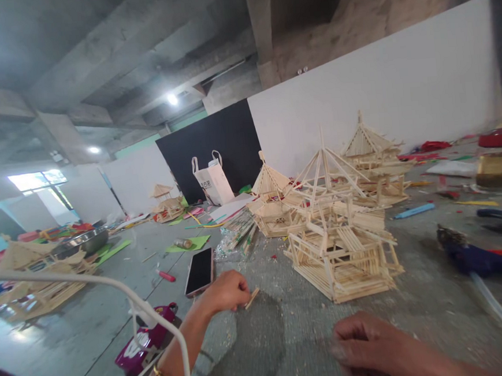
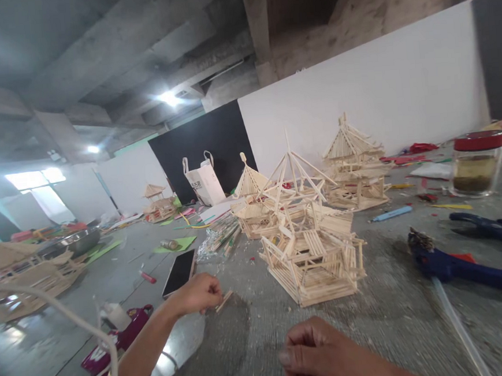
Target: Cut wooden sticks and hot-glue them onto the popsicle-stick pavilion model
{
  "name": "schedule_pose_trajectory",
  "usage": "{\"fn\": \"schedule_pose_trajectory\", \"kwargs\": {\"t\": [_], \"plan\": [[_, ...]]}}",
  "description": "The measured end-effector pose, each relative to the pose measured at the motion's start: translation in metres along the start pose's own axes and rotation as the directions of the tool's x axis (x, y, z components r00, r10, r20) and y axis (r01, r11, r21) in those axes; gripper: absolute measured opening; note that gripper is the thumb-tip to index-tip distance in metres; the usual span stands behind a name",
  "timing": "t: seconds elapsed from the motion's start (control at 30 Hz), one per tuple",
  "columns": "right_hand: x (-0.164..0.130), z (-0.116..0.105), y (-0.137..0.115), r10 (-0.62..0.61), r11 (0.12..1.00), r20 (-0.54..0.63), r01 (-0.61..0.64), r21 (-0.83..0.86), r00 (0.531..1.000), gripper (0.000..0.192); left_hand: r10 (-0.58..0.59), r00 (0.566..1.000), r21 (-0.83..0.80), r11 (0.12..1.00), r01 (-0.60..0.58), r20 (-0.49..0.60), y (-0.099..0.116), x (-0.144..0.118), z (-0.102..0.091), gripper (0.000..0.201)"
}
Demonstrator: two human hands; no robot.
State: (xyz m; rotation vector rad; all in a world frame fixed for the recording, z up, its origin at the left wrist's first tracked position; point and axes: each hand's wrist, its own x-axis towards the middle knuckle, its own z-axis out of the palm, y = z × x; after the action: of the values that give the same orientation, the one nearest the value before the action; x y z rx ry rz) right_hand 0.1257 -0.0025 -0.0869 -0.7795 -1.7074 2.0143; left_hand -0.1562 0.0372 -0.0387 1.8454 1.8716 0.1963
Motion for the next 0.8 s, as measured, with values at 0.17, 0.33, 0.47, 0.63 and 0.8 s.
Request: {"fn": "schedule_pose_trajectory", "kwargs": {"t": [0.17, 0.33, 0.47, 0.63, 0.8], "plan": [[0.000, 0.000, 0.000, -0.007, 1.000, -0.002, 0.007, 0.010, 1.000, 0.025, 0.026, 1.000, -0.236, 0.971, -0.029, -0.016, 0.020, -0.011, -0.001, 0.011], [0.001, 0.000, -0.001, -0.025, 0.999, -0.036, 0.027, 0.046, 0.999, 0.026, 0.067, 0.997, -0.502, 0.861, -0.079, -0.041, 0.061, -0.022, 0.011, 0.020], [0.005, -0.001, -0.009, -0.082, 0.977, -0.187, 0.116, 0.178, 0.979, 0.025, 0.141, 0.986, -0.665, 0.728, -0.166, -0.092, 0.103, -0.026, 0.032, 0.024], [0.003, -0.008, -0.027, -0.225, 0.838, -0.403, 0.388, 0.385, 0.887, 0.024, 0.174, 0.978, -0.854, 0.486, -0.187, -0.115, 0.151, -0.026, 0.048, 0.026], [-0.002, -0.011, -0.036, -0.244, 0.747, -0.428, 0.450, 0.490, 0.870, 0.026, 0.112, 0.979, -0.848, 0.491, -0.201, -0.167, 0.174, -0.026, 0.056, 0.025]]}}
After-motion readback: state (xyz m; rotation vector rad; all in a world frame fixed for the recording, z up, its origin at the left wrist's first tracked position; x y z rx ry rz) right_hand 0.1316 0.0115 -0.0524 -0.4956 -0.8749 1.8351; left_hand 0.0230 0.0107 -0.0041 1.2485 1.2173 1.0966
